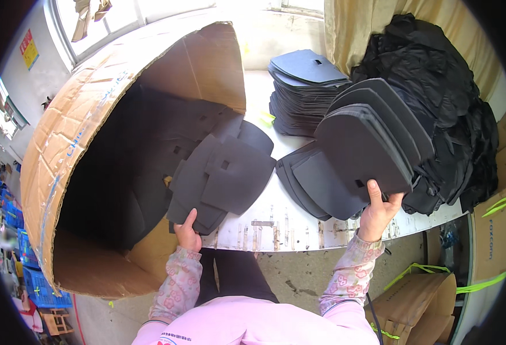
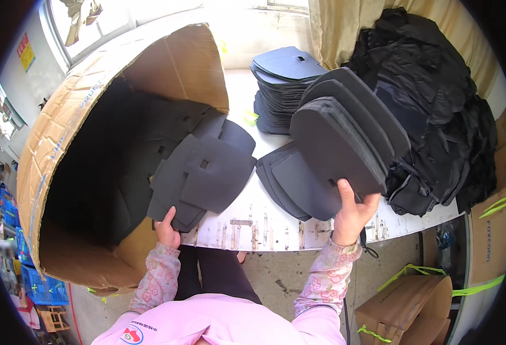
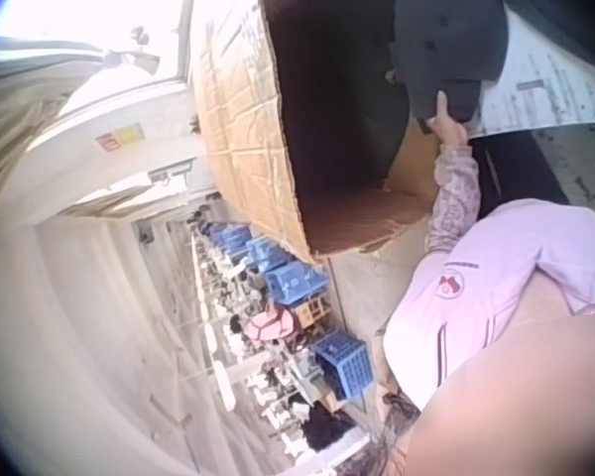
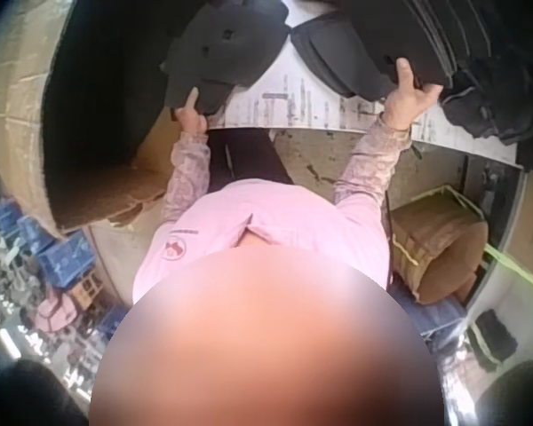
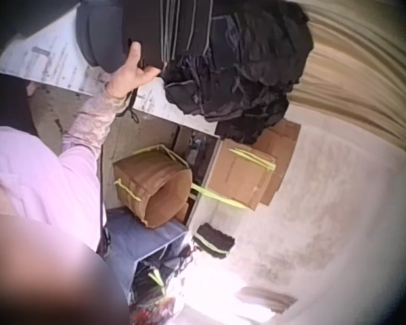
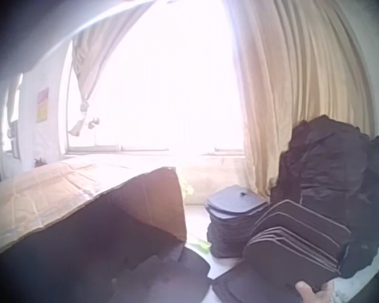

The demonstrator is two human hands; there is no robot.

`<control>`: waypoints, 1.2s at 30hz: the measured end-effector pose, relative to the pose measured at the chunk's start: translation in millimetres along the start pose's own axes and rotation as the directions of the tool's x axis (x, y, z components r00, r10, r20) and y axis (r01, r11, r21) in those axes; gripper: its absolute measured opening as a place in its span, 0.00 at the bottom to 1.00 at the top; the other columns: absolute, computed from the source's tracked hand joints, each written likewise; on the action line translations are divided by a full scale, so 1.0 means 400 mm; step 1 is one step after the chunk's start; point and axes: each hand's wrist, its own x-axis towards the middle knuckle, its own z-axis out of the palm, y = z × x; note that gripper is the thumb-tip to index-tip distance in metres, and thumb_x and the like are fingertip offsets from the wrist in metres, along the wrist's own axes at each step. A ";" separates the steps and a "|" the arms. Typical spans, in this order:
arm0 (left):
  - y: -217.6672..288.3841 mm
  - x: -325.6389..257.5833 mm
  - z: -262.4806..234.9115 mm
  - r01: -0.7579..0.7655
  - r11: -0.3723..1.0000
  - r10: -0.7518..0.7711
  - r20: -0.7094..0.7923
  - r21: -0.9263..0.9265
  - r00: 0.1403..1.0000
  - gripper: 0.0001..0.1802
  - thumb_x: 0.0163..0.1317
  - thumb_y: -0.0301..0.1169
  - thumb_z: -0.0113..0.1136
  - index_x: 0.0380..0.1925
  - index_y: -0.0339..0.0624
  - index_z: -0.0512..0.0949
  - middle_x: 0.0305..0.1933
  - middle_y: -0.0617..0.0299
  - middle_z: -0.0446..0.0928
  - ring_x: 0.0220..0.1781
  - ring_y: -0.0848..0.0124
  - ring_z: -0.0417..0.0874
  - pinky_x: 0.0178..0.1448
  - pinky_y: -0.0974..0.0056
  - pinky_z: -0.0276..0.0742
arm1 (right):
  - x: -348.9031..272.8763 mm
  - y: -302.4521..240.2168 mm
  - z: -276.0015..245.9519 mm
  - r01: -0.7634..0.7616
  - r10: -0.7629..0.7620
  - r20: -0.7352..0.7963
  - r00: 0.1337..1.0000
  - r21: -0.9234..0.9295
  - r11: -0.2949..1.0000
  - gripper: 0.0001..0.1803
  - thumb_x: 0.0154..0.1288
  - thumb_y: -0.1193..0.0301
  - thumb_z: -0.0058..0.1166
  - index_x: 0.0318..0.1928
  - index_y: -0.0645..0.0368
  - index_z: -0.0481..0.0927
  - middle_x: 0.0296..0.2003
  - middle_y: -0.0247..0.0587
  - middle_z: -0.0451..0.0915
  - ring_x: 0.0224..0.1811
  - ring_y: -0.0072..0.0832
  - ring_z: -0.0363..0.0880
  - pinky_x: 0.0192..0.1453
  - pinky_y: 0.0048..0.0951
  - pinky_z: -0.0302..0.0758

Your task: The recorder sorts through a large box of black fabric garment panels, inspecting them and stacking them into organized piles on a workbench.

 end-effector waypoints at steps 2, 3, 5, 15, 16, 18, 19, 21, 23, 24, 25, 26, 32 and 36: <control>0.008 -0.010 0.001 0.008 1.000 -0.007 -0.058 0.010 0.998 0.26 0.60 0.20 0.63 0.59 0.36 0.71 0.58 0.58 0.75 0.59 0.66 0.77 0.64 0.62 0.71 | 0.009 0.005 -0.035 0.020 -0.035 0.132 0.991 0.109 0.994 0.29 0.57 0.79 0.66 0.59 0.62 0.73 0.54 0.42 0.78 0.53 0.29 0.76 0.62 0.32 0.70; 0.004 -0.009 -0.014 0.004 1.000 -0.003 -0.057 0.007 0.998 0.26 0.60 0.20 0.63 0.59 0.36 0.71 0.58 0.58 0.75 0.59 0.66 0.77 0.64 0.62 0.71 | 0.006 -0.004 -0.036 -0.039 0.015 0.122 0.992 0.198 0.979 0.23 0.52 0.79 0.68 0.50 0.61 0.78 0.52 0.42 0.78 0.58 0.31 0.74 0.65 0.33 0.67; -0.012 -0.007 -0.057 -0.069 0.990 0.077 -0.059 0.122 0.995 0.30 0.62 0.21 0.62 0.63 0.34 0.65 0.65 0.56 0.69 0.65 0.64 0.71 0.69 0.62 0.64 | 0.038 0.028 -0.063 0.088 -0.129 0.308 0.943 0.145 0.986 0.15 0.54 0.73 0.66 0.43 0.59 0.78 0.57 0.48 0.74 0.66 0.40 0.67 0.72 0.42 0.59; 0.206 -0.232 0.167 0.334 0.936 -0.324 0.640 0.111 0.696 0.37 0.71 0.55 0.46 0.67 0.37 0.63 0.65 0.53 0.70 0.66 0.63 0.72 0.67 0.58 0.68 | 0.007 0.029 -0.013 -0.086 -0.102 0.752 0.651 0.207 0.974 0.10 0.46 0.73 0.71 0.30 0.52 0.81 0.60 0.49 0.71 0.72 0.47 0.59 0.74 0.48 0.53; 0.181 -0.229 0.188 0.684 0.727 -0.464 0.779 0.064 0.421 0.39 0.68 0.60 0.46 0.65 0.39 0.65 0.65 0.54 0.70 0.65 0.63 0.73 0.65 0.55 0.70 | 0.007 0.022 -0.001 -0.094 -0.110 0.816 0.568 0.197 0.976 0.10 0.45 0.73 0.71 0.30 0.51 0.82 0.60 0.48 0.72 0.72 0.48 0.59 0.74 0.49 0.52; 0.170 -0.261 0.284 0.769 0.632 -0.551 0.754 0.099 0.357 0.34 0.69 0.56 0.50 0.63 0.40 0.67 0.62 0.57 0.72 0.62 0.65 0.75 0.63 0.56 0.73 | 0.003 0.003 0.014 -0.135 -0.099 0.848 0.520 0.196 0.971 0.10 0.45 0.75 0.70 0.30 0.51 0.84 0.61 0.49 0.71 0.73 0.48 0.57 0.75 0.49 0.50; 0.151 -0.256 0.311 0.783 0.611 -0.642 0.653 0.119 0.402 0.31 0.69 0.52 0.53 0.62 0.41 0.68 0.61 0.58 0.73 0.59 0.64 0.77 0.62 0.57 0.74 | 0.004 -0.001 0.013 -0.081 -0.088 0.850 0.519 0.152 0.985 0.10 0.46 0.76 0.68 0.31 0.51 0.84 0.63 0.50 0.70 0.74 0.48 0.56 0.76 0.48 0.49; 0.109 -0.248 0.353 0.796 0.591 -0.718 0.536 0.131 0.444 0.28 0.69 0.47 0.55 0.60 0.41 0.69 0.59 0.59 0.75 0.57 0.64 0.78 0.61 0.59 0.75 | 0.002 -0.026 0.011 -0.063 -0.063 0.824 0.564 0.120 0.991 0.12 0.51 0.80 0.61 0.38 0.54 0.83 0.68 0.52 0.65 0.76 0.47 0.52 0.77 0.47 0.45; 0.047 -0.235 0.400 0.770 0.638 -0.665 0.518 0.018 0.539 0.22 0.68 0.36 0.59 0.58 0.39 0.70 0.55 0.59 0.77 0.53 0.65 0.80 0.59 0.62 0.76 | -0.019 -0.006 -0.005 -0.105 -0.033 0.639 0.769 0.176 0.979 0.24 0.63 0.74 0.54 0.61 0.57 0.71 0.72 0.52 0.58 0.77 0.46 0.51 0.77 0.46 0.49; 0.031 -0.232 0.427 0.770 0.638 -0.664 0.518 0.017 0.539 0.22 0.68 0.36 0.59 0.58 0.39 0.70 0.55 0.59 0.77 0.53 0.65 0.80 0.59 0.62 0.76 | -0.048 -0.004 0.001 -0.227 0.090 0.478 0.874 0.239 0.944 0.30 0.67 0.70 0.53 0.69 0.57 0.63 0.73 0.52 0.55 0.76 0.46 0.51 0.76 0.45 0.51; 0.015 -0.229 0.457 0.639 0.769 -0.543 0.500 -0.028 0.675 0.21 0.67 0.34 0.60 0.57 0.39 0.71 0.53 0.59 0.77 0.52 0.66 0.80 0.59 0.62 0.76 | -0.055 -0.012 -0.014 -0.412 0.238 0.416 0.877 0.399 0.819 0.40 0.71 0.61 0.51 0.75 0.58 0.48 0.74 0.51 0.52 0.76 0.43 0.52 0.76 0.43 0.55; 0.000 -0.230 0.485 0.491 0.868 -0.403 0.478 -0.069 0.780 0.20 0.66 0.32 0.61 0.55 0.38 0.71 0.52 0.59 0.77 0.51 0.67 0.81 0.58 0.63 0.77 | -0.067 -0.013 -0.047 -0.471 0.213 0.511 0.833 0.452 0.757 0.43 0.71 0.54 0.51 0.75 0.58 0.45 0.74 0.51 0.51 0.75 0.40 0.54 0.75 0.41 0.56; -0.122 -0.235 0.578 0.215 0.975 -0.206 0.561 0.051 0.802 0.29 0.63 0.35 0.66 0.60 0.37 0.66 0.58 0.56 0.72 0.58 0.68 0.75 0.60 0.62 0.74 | -0.143 -0.049 -0.012 -0.446 0.454 0.011 0.891 0.212 0.870 0.31 0.67 0.76 0.56 0.68 0.64 0.62 0.62 0.45 0.70 0.63 0.35 0.70 0.67 0.35 0.67; -0.110 -0.251 0.563 0.355 0.906 -0.409 0.690 0.230 0.597 0.30 0.66 0.33 0.61 0.64 0.38 0.61 0.59 0.51 0.68 0.60 0.65 0.72 0.65 0.59 0.69 | -0.025 0.037 -0.064 -0.426 0.451 -0.034 0.892 0.267 0.864 0.30 0.63 0.80 0.57 0.65 0.64 0.65 0.60 0.46 0.72 0.60 0.35 0.73 0.66 0.34 0.68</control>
